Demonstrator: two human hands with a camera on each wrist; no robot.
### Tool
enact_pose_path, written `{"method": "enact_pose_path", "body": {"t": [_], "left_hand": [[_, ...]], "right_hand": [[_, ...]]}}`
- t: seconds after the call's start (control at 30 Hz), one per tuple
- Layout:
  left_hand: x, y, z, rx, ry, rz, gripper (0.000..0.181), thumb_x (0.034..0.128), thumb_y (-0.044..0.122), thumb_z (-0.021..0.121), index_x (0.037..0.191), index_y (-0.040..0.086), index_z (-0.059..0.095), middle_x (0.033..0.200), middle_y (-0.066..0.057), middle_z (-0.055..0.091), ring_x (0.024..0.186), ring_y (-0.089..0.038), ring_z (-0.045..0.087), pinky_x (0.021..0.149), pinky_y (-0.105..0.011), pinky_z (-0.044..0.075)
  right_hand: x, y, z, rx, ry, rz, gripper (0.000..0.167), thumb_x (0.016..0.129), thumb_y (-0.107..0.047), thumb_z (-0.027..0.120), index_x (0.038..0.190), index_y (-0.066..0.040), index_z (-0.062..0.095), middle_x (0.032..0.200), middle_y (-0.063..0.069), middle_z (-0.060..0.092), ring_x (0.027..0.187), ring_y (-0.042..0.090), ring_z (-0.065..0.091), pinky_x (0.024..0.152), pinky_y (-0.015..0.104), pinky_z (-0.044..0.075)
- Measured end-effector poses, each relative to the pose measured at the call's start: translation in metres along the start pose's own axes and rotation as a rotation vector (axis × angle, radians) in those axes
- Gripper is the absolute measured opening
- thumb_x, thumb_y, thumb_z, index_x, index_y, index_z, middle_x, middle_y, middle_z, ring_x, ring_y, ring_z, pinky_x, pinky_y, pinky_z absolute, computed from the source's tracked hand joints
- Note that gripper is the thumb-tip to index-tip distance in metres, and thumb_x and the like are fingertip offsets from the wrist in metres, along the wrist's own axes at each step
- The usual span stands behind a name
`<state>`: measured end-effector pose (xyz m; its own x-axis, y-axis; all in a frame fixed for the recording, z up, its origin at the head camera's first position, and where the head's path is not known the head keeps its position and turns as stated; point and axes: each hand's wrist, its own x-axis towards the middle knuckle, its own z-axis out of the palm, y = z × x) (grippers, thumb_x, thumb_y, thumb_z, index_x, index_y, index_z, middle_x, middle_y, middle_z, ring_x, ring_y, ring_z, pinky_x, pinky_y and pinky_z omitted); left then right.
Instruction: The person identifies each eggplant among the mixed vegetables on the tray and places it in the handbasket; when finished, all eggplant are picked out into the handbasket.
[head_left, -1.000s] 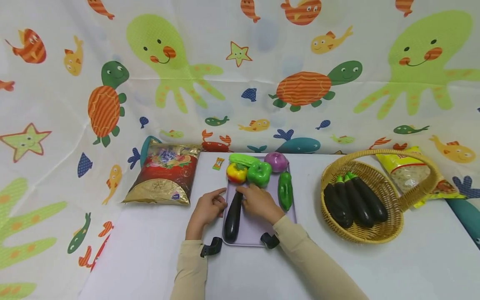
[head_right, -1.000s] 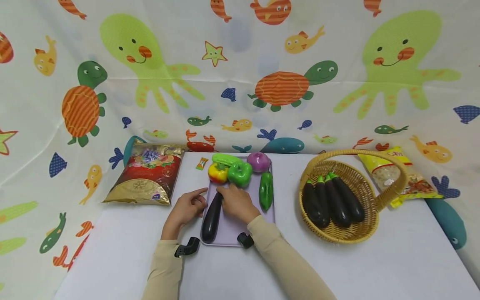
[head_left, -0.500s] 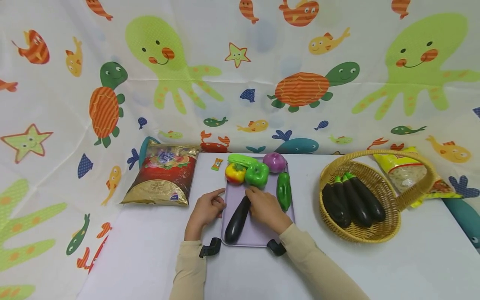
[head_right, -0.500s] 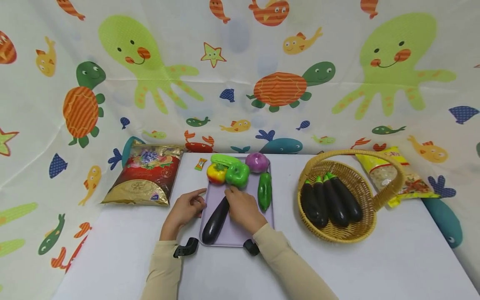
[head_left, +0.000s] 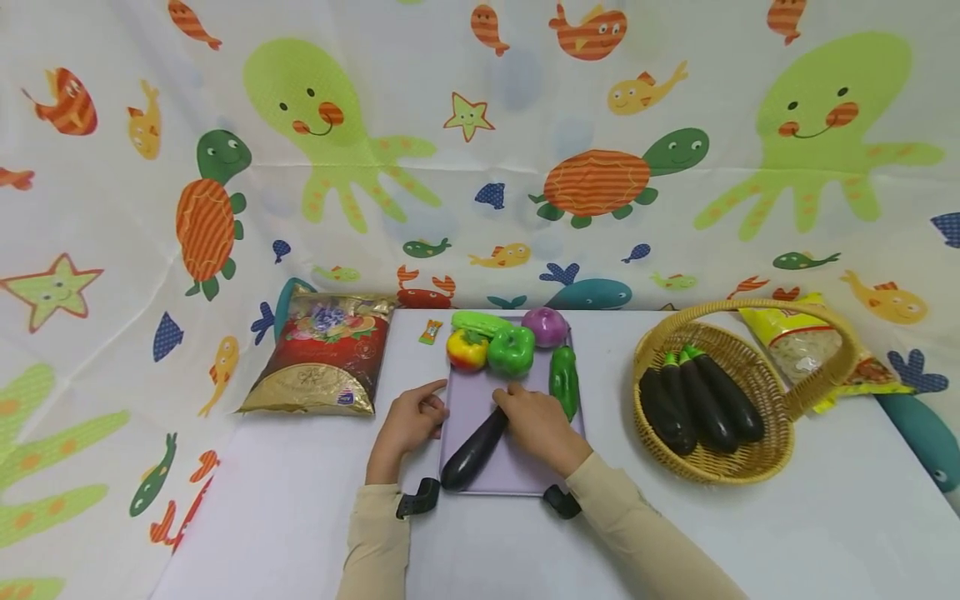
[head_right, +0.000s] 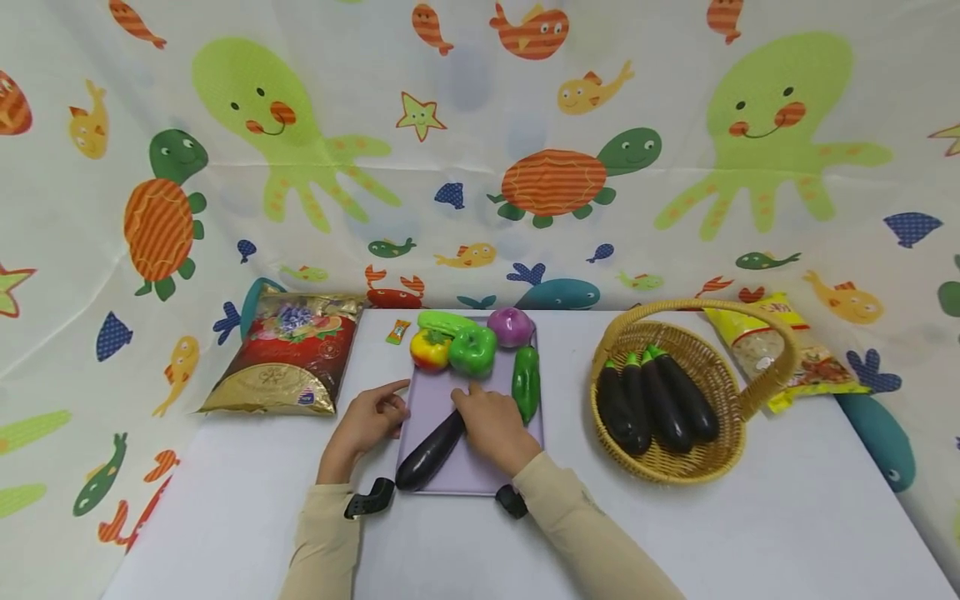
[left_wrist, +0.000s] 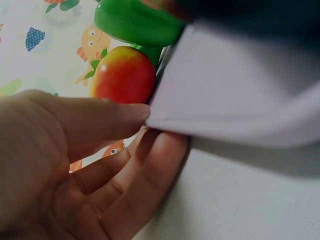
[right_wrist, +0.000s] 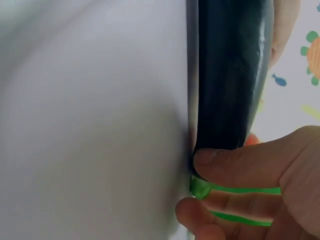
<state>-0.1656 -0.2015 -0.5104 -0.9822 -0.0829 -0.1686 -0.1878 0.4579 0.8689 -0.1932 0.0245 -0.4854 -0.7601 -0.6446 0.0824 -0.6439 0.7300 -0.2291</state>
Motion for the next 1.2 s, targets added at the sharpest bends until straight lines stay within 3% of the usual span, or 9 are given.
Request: {"method": "enact_pose_path", "body": {"t": [0.13,0.27,0.5,0.73,0.93,1.07,1.2], "left_hand": [[0.001,0.0,0.001,0.008,-0.004,-0.01,0.051,0.0909,-0.005,0.067,0.141,0.0,0.059,0.09,-0.008,0.064,0.056,-0.014,0.06,0.054,-0.026,0.051],[0.001,0.001,0.001,0.018,0.005,-0.018,0.052,0.0907,-0.004,0.067,0.142,0.001,0.059,0.09,-0.008,0.064,0.056,-0.014,0.06,0.055,-0.027,0.05],[0.002,0.0,0.0,0.02,-0.008,-0.018,0.053,0.0908,-0.003,0.067,0.142,0.001,0.058,0.091,-0.008,0.064,0.057,-0.014,0.061,0.056,-0.027,0.05],[0.002,-0.001,0.0,0.026,-0.008,-0.018,0.052,0.0911,-0.003,0.067,0.142,0.001,0.058,0.092,-0.008,0.064,0.057,-0.014,0.061,0.056,-0.028,0.05],[0.003,-0.001,0.0,0.033,-0.006,-0.013,0.052,0.0907,-0.003,0.068,0.142,0.0,0.058,0.092,-0.008,0.065,0.058,-0.014,0.061,0.056,-0.028,0.051],[0.003,0.0,0.001,0.035,-0.004,-0.013,0.052,0.0905,-0.003,0.068,0.142,0.001,0.058,0.092,-0.008,0.065,0.058,-0.013,0.061,0.056,-0.027,0.051],[0.003,0.0,0.001,0.046,-0.001,-0.016,0.052,0.0911,-0.003,0.067,0.142,0.001,0.058,0.092,-0.008,0.065,0.058,-0.013,0.061,0.056,-0.027,0.05]], "right_hand": [[-0.005,0.003,-0.003,0.032,-0.032,0.061,0.023,0.088,0.0,0.072,0.109,-0.009,0.07,0.091,0.014,0.064,0.068,0.03,0.062,0.056,0.043,0.054],[-0.007,0.001,-0.006,0.1,-0.047,0.109,0.01,0.096,-0.012,0.068,0.104,-0.008,0.071,0.084,0.013,0.065,0.073,0.029,0.062,0.061,0.045,0.054],[-0.006,-0.004,0.0,0.218,-0.014,0.207,0.032,0.099,-0.034,0.067,0.084,-0.007,0.062,0.064,0.004,0.053,0.058,0.024,0.055,0.055,0.038,0.047],[-0.008,0.003,0.001,0.426,0.051,0.31,0.028,0.096,-0.027,0.072,0.08,-0.008,0.06,0.059,-0.001,0.049,0.053,0.016,0.048,0.052,0.027,0.038],[-0.012,0.005,-0.001,0.507,0.098,0.369,0.024,0.092,-0.019,0.076,0.083,-0.007,0.058,0.06,-0.001,0.047,0.056,0.016,0.047,0.056,0.028,0.037],[-0.016,0.006,-0.001,0.577,0.121,0.436,0.024,0.088,-0.013,0.079,0.091,-0.004,0.056,0.062,0.001,0.05,0.056,0.016,0.049,0.056,0.029,0.039],[-0.02,0.009,-0.002,0.78,0.1,0.534,0.032,0.088,-0.009,0.078,0.109,0.002,0.056,0.071,0.006,0.058,0.053,0.015,0.06,0.056,0.029,0.049]]}}
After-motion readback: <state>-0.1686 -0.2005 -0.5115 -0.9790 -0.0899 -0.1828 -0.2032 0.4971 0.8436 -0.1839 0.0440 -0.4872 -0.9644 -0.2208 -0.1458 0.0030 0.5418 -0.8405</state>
